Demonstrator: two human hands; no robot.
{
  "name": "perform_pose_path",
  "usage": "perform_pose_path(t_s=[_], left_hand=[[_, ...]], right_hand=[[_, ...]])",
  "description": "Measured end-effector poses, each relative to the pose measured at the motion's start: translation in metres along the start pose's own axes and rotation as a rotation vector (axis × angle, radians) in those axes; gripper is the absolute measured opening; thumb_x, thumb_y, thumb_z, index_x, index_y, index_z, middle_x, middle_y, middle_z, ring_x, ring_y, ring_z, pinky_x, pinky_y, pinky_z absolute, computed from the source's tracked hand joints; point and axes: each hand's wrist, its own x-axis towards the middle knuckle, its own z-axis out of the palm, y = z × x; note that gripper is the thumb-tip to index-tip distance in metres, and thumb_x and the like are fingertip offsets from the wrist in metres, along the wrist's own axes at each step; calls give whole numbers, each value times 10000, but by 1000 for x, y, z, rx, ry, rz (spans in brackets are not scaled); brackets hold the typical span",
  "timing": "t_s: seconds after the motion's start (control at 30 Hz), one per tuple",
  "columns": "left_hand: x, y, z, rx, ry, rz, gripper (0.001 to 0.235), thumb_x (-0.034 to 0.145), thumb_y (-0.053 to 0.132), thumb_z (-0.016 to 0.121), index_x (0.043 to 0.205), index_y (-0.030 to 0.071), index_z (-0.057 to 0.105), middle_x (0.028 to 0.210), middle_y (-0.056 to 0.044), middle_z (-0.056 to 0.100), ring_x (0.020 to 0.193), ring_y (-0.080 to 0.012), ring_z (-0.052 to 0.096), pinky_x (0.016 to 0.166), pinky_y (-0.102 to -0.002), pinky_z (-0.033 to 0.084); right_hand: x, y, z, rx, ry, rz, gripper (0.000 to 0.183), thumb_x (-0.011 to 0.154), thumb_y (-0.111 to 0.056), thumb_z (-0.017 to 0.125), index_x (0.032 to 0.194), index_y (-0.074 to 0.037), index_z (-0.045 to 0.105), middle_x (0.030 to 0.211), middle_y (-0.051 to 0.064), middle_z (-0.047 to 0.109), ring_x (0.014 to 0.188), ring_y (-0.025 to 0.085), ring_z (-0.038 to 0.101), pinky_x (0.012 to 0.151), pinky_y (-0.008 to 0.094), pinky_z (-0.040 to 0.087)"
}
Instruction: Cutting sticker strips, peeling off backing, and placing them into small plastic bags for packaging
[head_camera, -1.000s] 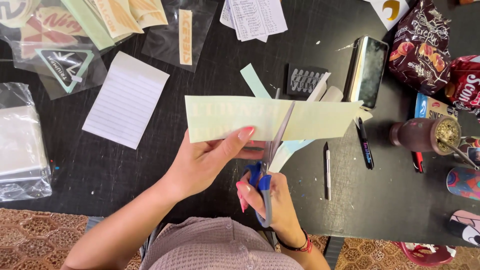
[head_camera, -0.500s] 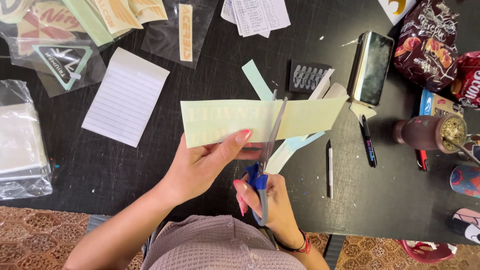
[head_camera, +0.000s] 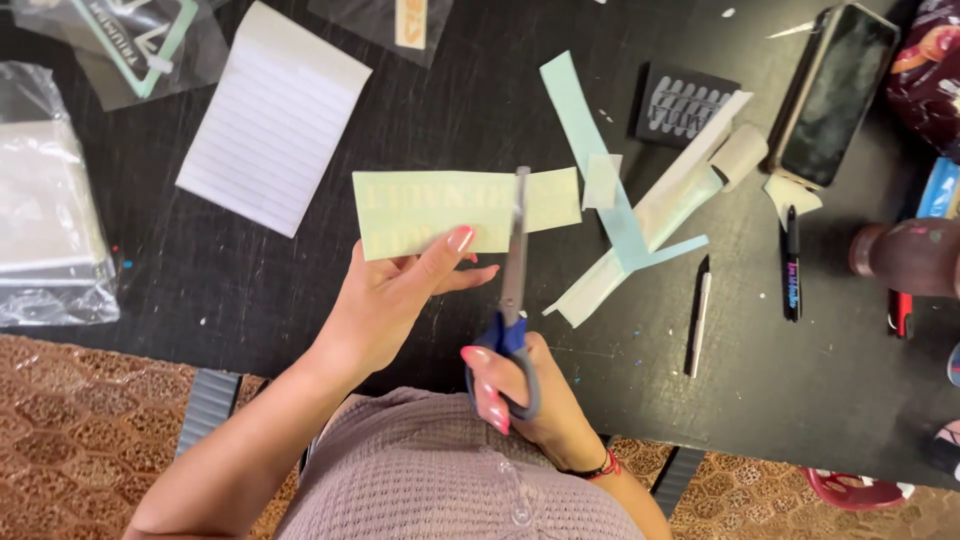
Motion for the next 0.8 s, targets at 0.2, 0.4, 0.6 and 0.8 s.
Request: perform_pose_path(t_s=[0.2, 0.4, 0.6, 0.8], left_hand=[[3, 19, -18, 13, -402, 124, 388, 862, 32, 728, 1219, -109, 676, 1205, -260, 769, 1068, -367, 786, 851, -425, 736], [22, 58, -30, 1056, -631, 215, 405, 965, 360, 783, 750, 139, 521, 717, 46, 499, 655, -91, 429, 566, -311, 328], [24, 55, -14, 1336, -955, 262, 515, 1023, 357, 659, 657, 128, 379, 586, 17, 307, 554, -163, 299, 594, -361, 305], [39, 36, -29, 716, -424, 526, 222, 1034, 302, 676, 944, 113, 749, 755, 28, 661, 709, -36, 559, 628, -238, 427]], right_hand=[[31, 69, -86, 350, -479, -342, 489, 1104, -315, 473, 740, -23, 618, 542, 102, 599, 398, 203, 583, 368, 273, 462], [2, 5, -43, 36, 286, -545, 547, 955, -552, 737, 1072, -27, 637, 699, 8, 538, 628, 121, 481, 634, 278, 383], [11, -7, -33, -173, 607, -451, 338, 799, -226, 757, 708, -77, 467, 752, 67, 528, 492, 182, 524, 513, 293, 401], [12, -9, -30, 72, 607, -525, 229, 908, -133, 733, 983, -108, 518, 752, 10, 507, 622, 134, 575, 670, 314, 464]])
